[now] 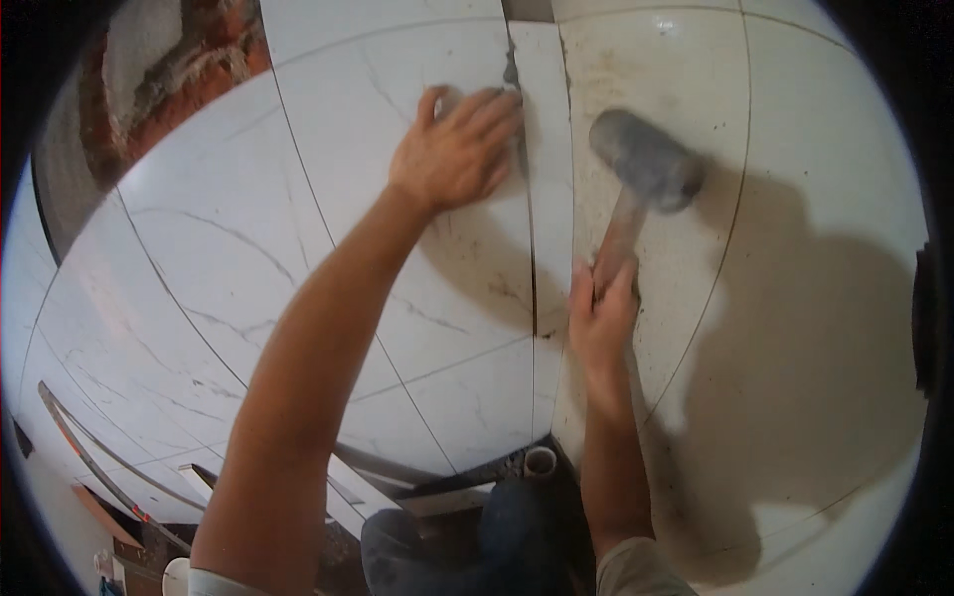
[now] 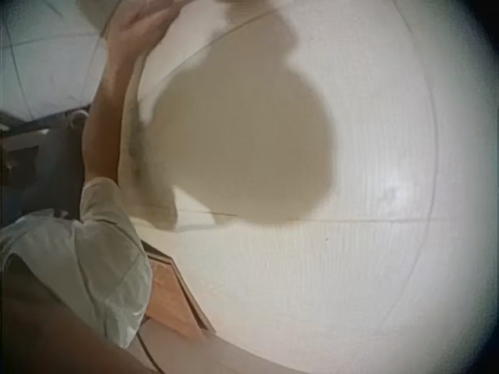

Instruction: The person applies mortar to a tile using a trowel and then presses the tile onto a wall, tapping it into place with a rubber mallet.

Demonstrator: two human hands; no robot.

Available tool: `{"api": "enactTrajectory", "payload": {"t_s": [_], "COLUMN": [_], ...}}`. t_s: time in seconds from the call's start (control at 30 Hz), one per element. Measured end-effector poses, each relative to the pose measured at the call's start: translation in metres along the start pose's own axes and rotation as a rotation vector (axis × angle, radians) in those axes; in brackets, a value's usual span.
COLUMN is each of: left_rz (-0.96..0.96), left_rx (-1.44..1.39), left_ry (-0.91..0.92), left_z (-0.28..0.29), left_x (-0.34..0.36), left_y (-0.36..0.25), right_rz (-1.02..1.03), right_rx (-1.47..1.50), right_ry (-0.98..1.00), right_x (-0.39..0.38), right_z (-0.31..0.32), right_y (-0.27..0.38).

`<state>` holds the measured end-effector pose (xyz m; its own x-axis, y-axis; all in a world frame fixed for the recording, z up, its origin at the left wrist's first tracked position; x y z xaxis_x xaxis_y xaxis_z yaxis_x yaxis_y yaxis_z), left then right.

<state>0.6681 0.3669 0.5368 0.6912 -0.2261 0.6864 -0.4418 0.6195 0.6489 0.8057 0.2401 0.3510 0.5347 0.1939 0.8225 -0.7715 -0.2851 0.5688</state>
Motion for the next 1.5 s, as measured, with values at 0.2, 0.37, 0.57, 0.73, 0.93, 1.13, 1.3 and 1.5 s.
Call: {"api": "enactTrajectory", "payload": {"t_s": [0.2, 0.37, 0.57, 0.73, 0.93, 1.13, 1.3, 1.5], "left_rz": [-0.108, -0.260, -0.259, -0.242, -0.239, -0.174, -0.142, -0.126], "left_rx": [-0.035, 0.028, 0.071, 0.066, -0.008, -0.047, -0.038, -0.070], "left_ry": [0.098, 0.253, 0.228, 0.206, 0.156, 0.088, 0.028, 0.011], "left_z": [-0.007, -0.012, -0.012, -0.010, -0.012, -0.008, -0.008, -0.008], "left_x": [-0.007, -0.012, -0.010, -0.011, -0.010, -0.006, -0.003, -0.006], "left_y": [-0.001, -0.011, -0.019, -0.014, -0.013, -0.012, -0.012, -0.013], "right_rz": [-0.230, -0.456, -0.431, -0.486, -0.344, -0.387, -0.339, -0.261], "right_rx": [0.026, 0.021, -0.072, -0.081, -0.101, -0.095, -0.061, -0.115], "right_ry": [0.205, 0.311, 0.339, 0.392, 0.267, 0.333, 0.288, 0.295], "right_x": [-0.193, -0.295, -0.268, -0.269, -0.264, -0.263, -0.280, -0.251], "right_z": [0.017, 0.022, -0.002, -0.010, -0.017, -0.015, -0.013, -0.018], "right_y": [-0.093, -0.134, -0.163, -0.163, -0.161, -0.168, -0.174, -0.171]}}
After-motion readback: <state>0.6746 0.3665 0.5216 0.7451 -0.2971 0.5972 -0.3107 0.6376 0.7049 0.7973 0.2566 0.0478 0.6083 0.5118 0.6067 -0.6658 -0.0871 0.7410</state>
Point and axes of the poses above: each hand's wrist, its own x-axis towards the middle knuckle, its own z-axis out of the back of the hand, y = z × x, the point moved 4 cm from there along x, towards the middle knuckle, and after that the axes turned 7 degrees about -x, right-handed, at the moved point
